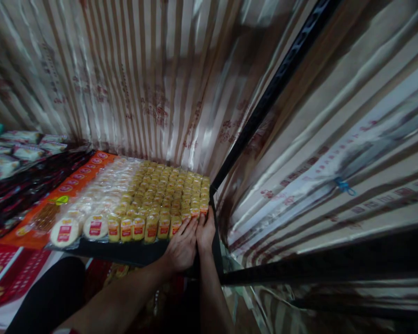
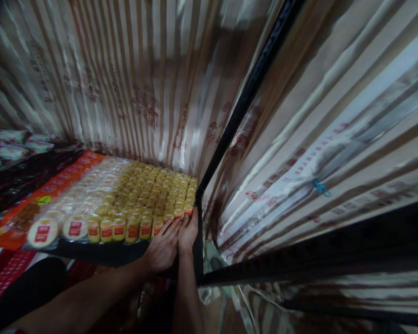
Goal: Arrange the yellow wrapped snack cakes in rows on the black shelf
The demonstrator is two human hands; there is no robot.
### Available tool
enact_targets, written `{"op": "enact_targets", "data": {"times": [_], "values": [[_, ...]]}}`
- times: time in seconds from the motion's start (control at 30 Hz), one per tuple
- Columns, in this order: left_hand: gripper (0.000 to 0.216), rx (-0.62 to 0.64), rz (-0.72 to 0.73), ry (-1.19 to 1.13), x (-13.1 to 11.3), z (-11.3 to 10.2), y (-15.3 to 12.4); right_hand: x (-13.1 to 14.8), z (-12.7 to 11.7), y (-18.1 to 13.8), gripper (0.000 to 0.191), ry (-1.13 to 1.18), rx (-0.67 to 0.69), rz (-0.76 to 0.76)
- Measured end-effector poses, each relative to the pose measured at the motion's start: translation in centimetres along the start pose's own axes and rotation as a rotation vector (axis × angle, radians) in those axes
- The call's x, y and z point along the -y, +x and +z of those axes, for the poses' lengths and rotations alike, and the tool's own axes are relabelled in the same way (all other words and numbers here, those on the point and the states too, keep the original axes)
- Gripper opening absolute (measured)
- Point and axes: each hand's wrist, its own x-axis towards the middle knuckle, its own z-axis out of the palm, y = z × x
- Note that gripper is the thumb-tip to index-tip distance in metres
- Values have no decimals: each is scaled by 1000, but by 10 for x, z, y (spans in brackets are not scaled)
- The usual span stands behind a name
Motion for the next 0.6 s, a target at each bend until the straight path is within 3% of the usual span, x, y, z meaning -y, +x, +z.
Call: {"op": "enact_targets", "data": {"times": [0.17, 0.37, 0.6], "values": [[48, -18, 9, 17, -1, 2, -2, -5, 1, 3, 48, -79, -54, -127], [45, -65, 1, -13, -2, 2, -4, -5, -1, 1, 46, -256, -135, -133], [34, -90, -17, -74, -2, -5, -7, -11, -1, -2, 51, -153, -117, -146]]}}
